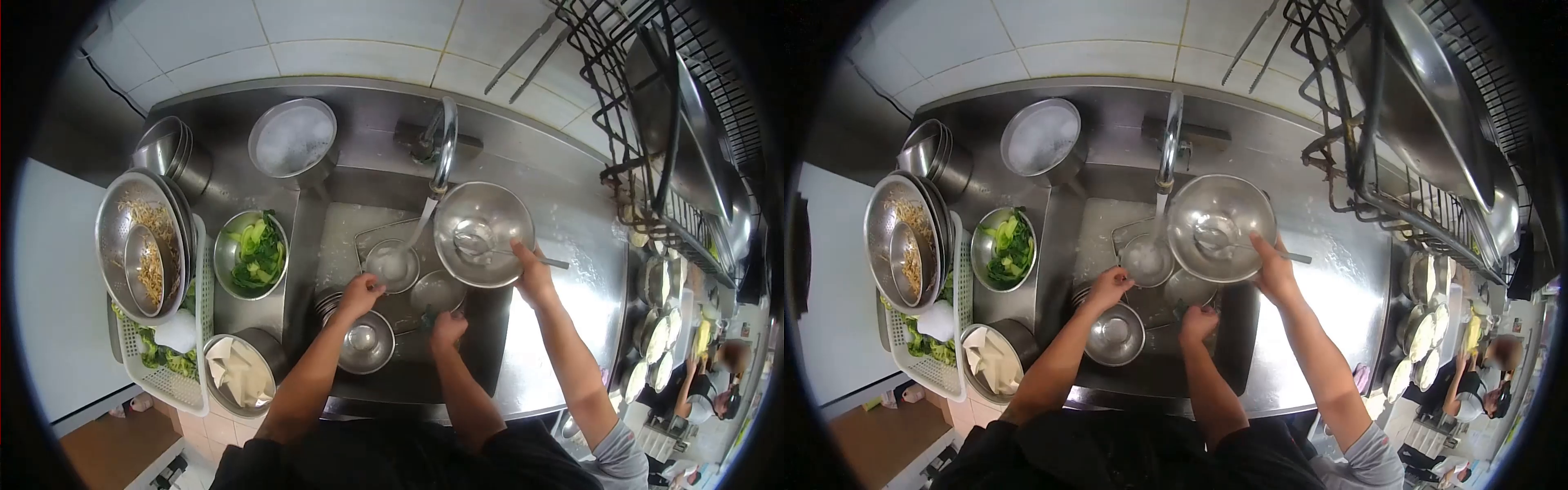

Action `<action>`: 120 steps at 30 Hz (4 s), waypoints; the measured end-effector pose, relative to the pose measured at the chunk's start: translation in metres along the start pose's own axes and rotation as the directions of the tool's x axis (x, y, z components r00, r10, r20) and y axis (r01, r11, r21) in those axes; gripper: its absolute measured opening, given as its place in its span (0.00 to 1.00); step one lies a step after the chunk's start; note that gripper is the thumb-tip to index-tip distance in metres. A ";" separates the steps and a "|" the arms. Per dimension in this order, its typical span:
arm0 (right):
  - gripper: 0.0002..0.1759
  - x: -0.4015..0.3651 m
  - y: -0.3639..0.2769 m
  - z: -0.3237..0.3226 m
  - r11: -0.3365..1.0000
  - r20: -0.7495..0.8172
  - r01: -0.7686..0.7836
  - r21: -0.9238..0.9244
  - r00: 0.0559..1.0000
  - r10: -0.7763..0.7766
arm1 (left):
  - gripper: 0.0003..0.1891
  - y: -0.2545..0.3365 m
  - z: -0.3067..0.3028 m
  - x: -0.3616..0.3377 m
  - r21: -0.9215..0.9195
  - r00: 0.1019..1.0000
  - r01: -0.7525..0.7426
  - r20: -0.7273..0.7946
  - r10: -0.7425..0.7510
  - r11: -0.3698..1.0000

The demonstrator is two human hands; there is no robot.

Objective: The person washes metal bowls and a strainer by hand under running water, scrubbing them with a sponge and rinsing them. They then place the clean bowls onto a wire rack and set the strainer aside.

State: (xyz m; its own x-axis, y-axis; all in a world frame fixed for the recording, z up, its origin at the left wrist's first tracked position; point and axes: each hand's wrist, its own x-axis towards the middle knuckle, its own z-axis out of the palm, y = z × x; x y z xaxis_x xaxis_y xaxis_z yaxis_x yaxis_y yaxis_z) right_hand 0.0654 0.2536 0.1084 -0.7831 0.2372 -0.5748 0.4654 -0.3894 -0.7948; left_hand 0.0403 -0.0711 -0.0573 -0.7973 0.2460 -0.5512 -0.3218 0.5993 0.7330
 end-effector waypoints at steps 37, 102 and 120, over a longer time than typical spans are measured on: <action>0.32 -0.015 0.082 0.083 0.174 0.246 0.641 -0.747 0.511 -0.824 | 0.13 0.068 -0.017 0.106 -0.685 0.854 -0.157 -0.456 -0.250 0.711; 0.07 0.031 -0.006 0.087 -0.353 0.723 0.652 -0.671 0.469 -0.508 | 0.04 0.128 -0.046 0.005 -0.978 0.984 -0.153 -0.164 -0.067 0.143; 0.18 0.085 0.102 0.124 0.920 -0.009 0.158 -0.358 0.985 -0.172 | 0.17 0.085 0.013 0.027 -0.394 0.766 -0.456 -0.630 0.127 0.798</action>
State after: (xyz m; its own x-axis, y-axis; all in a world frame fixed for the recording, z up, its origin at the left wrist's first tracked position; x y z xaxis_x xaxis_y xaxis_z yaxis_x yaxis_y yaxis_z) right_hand -0.0053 0.1236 0.0028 -0.8479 0.3090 -0.4309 0.4524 -0.0022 -0.8918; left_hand -0.0020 -0.0034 -0.0157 -0.9735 -0.2147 -0.0781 -0.0943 0.0662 0.9933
